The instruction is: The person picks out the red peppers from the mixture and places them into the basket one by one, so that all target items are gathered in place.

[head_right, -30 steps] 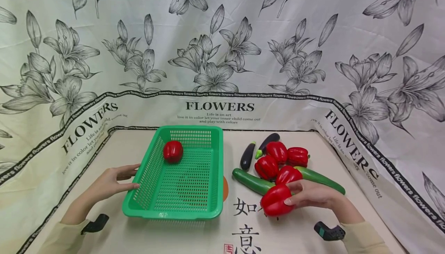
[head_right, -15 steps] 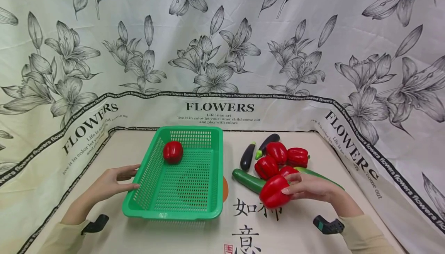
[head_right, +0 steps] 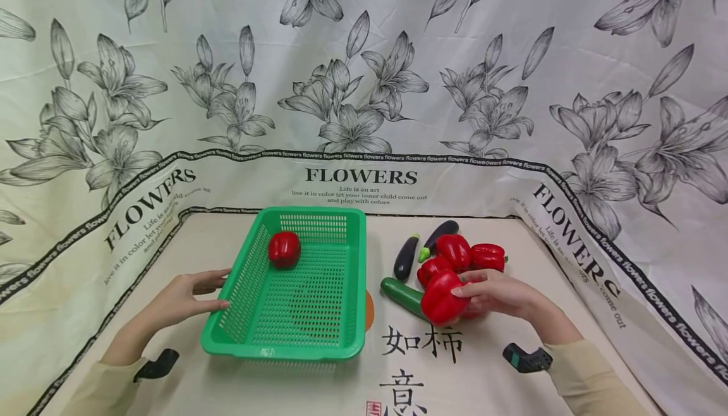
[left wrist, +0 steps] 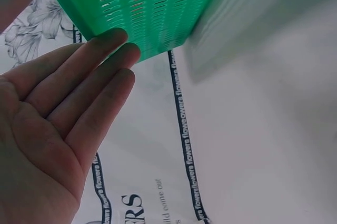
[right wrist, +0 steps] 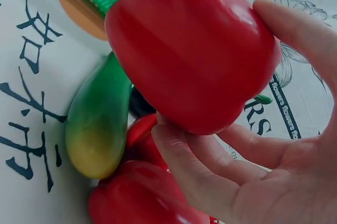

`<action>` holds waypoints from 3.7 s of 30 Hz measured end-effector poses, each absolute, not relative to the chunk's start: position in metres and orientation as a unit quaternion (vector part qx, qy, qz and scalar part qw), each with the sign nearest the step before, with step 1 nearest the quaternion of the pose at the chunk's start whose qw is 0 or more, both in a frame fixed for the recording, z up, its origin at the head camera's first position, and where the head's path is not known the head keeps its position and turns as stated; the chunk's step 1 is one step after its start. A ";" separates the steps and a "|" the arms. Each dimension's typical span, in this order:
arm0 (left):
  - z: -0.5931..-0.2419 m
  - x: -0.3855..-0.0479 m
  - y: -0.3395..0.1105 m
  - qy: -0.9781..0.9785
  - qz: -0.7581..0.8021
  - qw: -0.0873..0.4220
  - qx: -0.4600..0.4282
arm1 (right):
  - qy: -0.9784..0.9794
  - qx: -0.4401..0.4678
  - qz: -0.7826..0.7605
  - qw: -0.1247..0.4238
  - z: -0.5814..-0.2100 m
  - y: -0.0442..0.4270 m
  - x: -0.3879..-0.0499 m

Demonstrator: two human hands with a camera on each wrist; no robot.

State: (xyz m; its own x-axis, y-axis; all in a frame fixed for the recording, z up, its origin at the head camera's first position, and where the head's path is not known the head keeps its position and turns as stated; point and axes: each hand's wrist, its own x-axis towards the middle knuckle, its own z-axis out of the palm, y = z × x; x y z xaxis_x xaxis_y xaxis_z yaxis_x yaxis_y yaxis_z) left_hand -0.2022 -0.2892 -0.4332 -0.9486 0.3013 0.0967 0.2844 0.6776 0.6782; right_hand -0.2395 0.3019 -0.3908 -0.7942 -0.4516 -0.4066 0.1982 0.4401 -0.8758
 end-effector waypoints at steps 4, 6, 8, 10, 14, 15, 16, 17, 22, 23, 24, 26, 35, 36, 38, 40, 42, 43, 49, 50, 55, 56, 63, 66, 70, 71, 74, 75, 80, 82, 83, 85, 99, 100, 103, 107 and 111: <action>-0.430 -0.202 -0.289 0.917 0.364 0.016 0.164 | 0.793 -0.062 -0.529 0.296 -0.387 0.294 -0.242; -0.429 -0.202 -0.289 0.917 0.363 0.017 0.163 | 0.793 -0.055 -0.532 0.292 -0.385 0.291 -0.244; -0.429 -0.203 -0.289 0.919 0.358 0.017 0.165 | 0.792 -0.056 -0.533 0.291 -0.383 0.288 -0.245; -0.429 -0.203 -0.289 0.921 0.354 0.015 0.162 | 0.790 -0.059 -0.536 0.290 -0.381 0.285 -0.248; -0.428 -0.204 -0.290 0.924 0.343 0.005 0.170 | 0.786 -0.056 -0.545 0.288 -0.379 0.280 -0.252; -0.428 -0.204 -0.291 0.924 0.343 0.002 0.170 | 0.785 -0.058 -0.545 0.287 -0.379 0.279 -0.254; -0.427 -0.204 -0.291 0.924 0.342 0.001 0.171 | 0.784 -0.058 -0.547 0.286 -0.379 0.277 -0.254; -0.427 -0.204 -0.291 0.924 0.342 0.000 0.171 | 0.784 -0.058 -0.548 0.285 -0.379 0.275 -0.255; -0.424 -0.205 -0.291 0.925 0.338 0.008 0.170 | 0.784 -0.058 -0.552 0.278 -0.377 0.267 -0.260; -0.424 -0.205 -0.291 0.926 0.338 0.009 0.171 | 0.784 -0.055 -0.553 0.277 -0.377 0.266 -0.261; -0.423 -0.206 -0.291 0.926 0.336 0.011 0.172 | 0.783 -0.052 -0.555 0.277 -0.377 0.264 -0.262; -0.422 -0.206 -0.291 0.927 0.333 0.016 0.171 | 0.781 -0.049 -0.556 0.279 -0.377 0.260 -0.265; -0.420 -0.210 -0.291 0.924 0.345 0.040 0.158 | 0.783 -0.064 -0.552 0.280 -0.371 0.242 -0.277; -0.420 -0.210 -0.291 0.923 0.347 0.041 0.158 | 0.781 -0.066 -0.553 0.282 -0.370 0.240 -0.278; -0.421 -0.210 -0.291 0.922 0.350 0.043 0.158 | 0.780 -0.068 -0.554 0.285 -0.368 0.237 -0.281; -0.421 -0.209 -0.291 0.921 0.353 0.045 0.159 | 0.781 -0.074 -0.549 0.288 -0.367 0.233 -0.284; -0.420 -0.209 -0.291 0.920 0.355 0.047 0.157 | 0.783 -0.080 -0.544 0.290 -0.367 0.230 -0.288; -0.420 -0.209 -0.290 0.920 0.356 0.048 0.156 | 0.784 -0.082 -0.542 0.291 -0.366 0.228 -0.290; -0.418 -0.209 -0.289 0.915 0.370 0.054 0.152 | 0.782 -0.091 -0.544 0.292 -0.364 0.216 -0.301; -0.418 -0.209 -0.288 0.914 0.372 0.055 0.154 | 0.781 -0.091 -0.545 0.292 -0.363 0.215 -0.303; -0.416 -0.208 -0.286 0.913 0.371 0.056 0.162 | 0.772 -0.097 -0.549 0.306 -0.361 0.204 -0.311; -0.415 -0.208 -0.286 0.913 0.369 0.056 0.165 | 0.770 -0.099 -0.549 0.309 -0.361 0.201 -0.313; -0.411 -0.208 -0.284 0.908 0.378 0.063 0.168 | 0.758 -0.098 -0.561 0.318 -0.356 0.185 -0.322; -0.412 -0.207 -0.284 0.909 0.377 0.063 0.167 | 0.760 -0.097 -0.557 0.320 -0.353 0.178 -0.324; -0.413 -0.208 -0.285 0.911 0.374 0.057 0.165 | 0.766 -0.094 -0.548 0.323 -0.350 0.167 -0.331; -0.413 -0.208 -0.285 0.911 0.373 0.057 0.166 | 0.767 -0.094 -0.546 0.323 -0.350 0.165 -0.333; -0.414 -0.208 -0.285 0.912 0.370 0.054 0.166 | 0.767 -0.097 -0.543 0.327 -0.349 0.156 -0.337; -0.415 -0.208 -0.286 0.913 0.369 0.054 0.167 | 0.767 -0.094 -0.544 0.328 -0.349 0.153 -0.338; -0.415 -0.208 -0.286 0.913 0.370 0.054 0.164 | 0.758 -0.091 -0.548 0.341 -0.347 0.137 -0.344; -0.415 -0.208 -0.286 0.912 0.372 0.055 0.163 | 0.756 -0.089 -0.548 0.347 -0.347 0.131 -0.346; -0.415 -0.208 -0.286 0.912 0.373 0.056 0.163 | 0.754 -0.086 -0.550 0.349 -0.347 0.127 -0.347; -0.415 -0.208 -0.286 0.911 0.374 0.057 0.163 | 0.754 -0.086 -0.548 0.353 -0.346 0.121 -0.349; -0.415 -0.211 -0.282 0.911 0.372 0.061 0.166 | 0.755 -0.063 -0.535 0.374 -0.355 0.088 -0.366; -0.415 -0.210 -0.282 0.912 0.371 0.060 0.164 | 0.756 -0.063 -0.534 0.373 -0.356 0.087 -0.367; -0.415 -0.210 -0.281 0.913 0.370 0.060 0.162 | 0.754 -0.052 -0.540 0.371 -0.361 0.081 -0.371; -0.415 -0.209 -0.281 0.913 0.371 0.062 0.159 | 0.754 -0.042 -0.540 0.372 -0.365 0.073 -0.376; -0.415 -0.209 -0.283 0.913 0.371 0.060 0.160 | 0.759 -0.046 -0.533 0.372 -0.368 0.065 -0.380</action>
State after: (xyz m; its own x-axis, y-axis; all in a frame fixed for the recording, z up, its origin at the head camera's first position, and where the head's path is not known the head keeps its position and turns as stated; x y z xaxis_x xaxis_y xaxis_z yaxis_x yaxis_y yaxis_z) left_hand -0.2089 -0.2827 -0.4152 -0.9416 0.3366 0.0082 0.2470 0.6740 0.6962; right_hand -0.3802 0.0648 -0.3681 -0.7185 -0.4661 -0.5162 0.3272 0.4284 -0.8423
